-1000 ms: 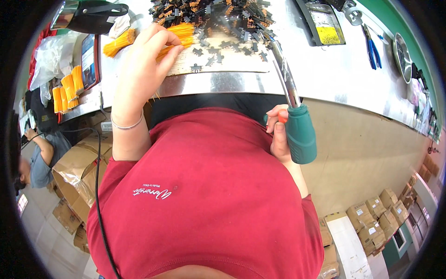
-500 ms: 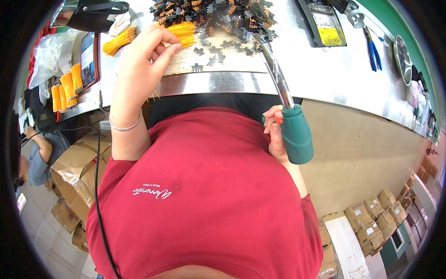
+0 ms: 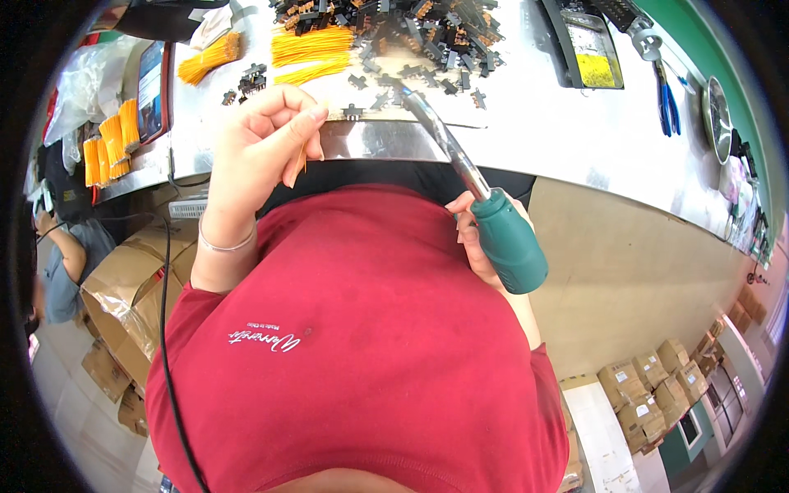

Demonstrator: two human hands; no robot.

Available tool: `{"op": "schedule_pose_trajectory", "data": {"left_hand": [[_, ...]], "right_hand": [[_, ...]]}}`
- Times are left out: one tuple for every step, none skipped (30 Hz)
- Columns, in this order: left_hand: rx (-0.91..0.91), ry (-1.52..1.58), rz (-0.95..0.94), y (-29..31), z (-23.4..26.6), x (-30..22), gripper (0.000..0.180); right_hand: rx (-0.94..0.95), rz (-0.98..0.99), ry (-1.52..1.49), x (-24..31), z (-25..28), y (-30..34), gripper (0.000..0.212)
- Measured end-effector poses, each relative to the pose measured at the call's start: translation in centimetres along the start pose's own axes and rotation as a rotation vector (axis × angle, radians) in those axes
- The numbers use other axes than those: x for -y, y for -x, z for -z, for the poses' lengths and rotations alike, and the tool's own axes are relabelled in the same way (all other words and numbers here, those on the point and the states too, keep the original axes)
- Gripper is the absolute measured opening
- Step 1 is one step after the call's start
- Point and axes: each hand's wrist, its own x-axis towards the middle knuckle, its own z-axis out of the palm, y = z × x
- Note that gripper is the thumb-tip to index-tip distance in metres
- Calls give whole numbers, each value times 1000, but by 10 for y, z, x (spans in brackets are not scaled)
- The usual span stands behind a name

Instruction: Assembling electronic components by inserting yellow wires into connectors and securing them with a handheld tool.

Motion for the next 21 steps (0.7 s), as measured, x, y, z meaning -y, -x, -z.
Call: {"op": "schedule_pose_trajectory", "data": {"left_hand": [[-13, 7, 2, 1, -1, 6, 12], [-25, 0, 6, 3, -4, 8, 12], [-27, 3, 11, 4, -6, 11, 12], [-31, 18, 41, 5, -8, 13, 12], [-37, 31, 72, 7, -9, 15, 12], [-50, 39, 51, 7, -9, 19, 17], [-53, 42, 55, 7, -10, 19, 17], [-49, 32, 58, 7, -12, 18, 16], [-46, 23, 60, 7, -14, 17, 16], [-47, 25, 63, 7, -14, 17, 16], [-45, 10, 73, 6, -14, 16, 16], [-43, -6, 82, 6, -14, 16, 15], [-46, -2, 85, 6, -15, 16, 15], [-64, -16, 76, 6, -17, 16, 15], [-82, -31, 66, 6, -18, 17, 15], [-86, -30, 69, 7, -18, 18, 15], [-81, -29, 63, 6, -18, 19, 16], [-77, -28, 56, 6, -18, 19, 16], [-76, -26, 59, 6, -17, 19, 16], [-72, -34, 61, 6, -18, 18, 16], [-68, -42, 63, 6, -18, 17, 16]], "right_hand": [[37, -8, 17, 0, 0, -1, 28], [39, -13, 19, 0, 1, 0, 28], [38, -97, -63, -1, 3, 1, 24], [39, -141, -104, -1, 5, 2, 22], [38, -186, -146, -2, 6, 3, 20], [57, -170, -61, -2, 9, 3, 17], [76, -152, 24, -2, 10, 3, 15], [76, -157, 24, -3, 9, 5, 15], [5, -266, -127, -4, 7, 6, 14], [-29, -324, -202, -5, 9, 7, 14], [-66, -380, -276, -5, 11, 6, 14], [104, -202, 42, -7, 20, 4, 14], [197, -119, 203, -6, 24, 3, 15], [277, -20, 355, -6, 27, 1, 15], [329, 11, 504, -1, 27, -1, 15], [358, 24, 577, 0, 27, -1, 15], [383, 40, 654, 2, 26, 1, 16], [228, -309, 237, 3, 26, 5, 17], [163, -482, 24, 3, 25, 7, 18], [59, -643, -190, 2, 25, 8, 19], [144, -417, 138, 1, 22, 7, 20]]}}
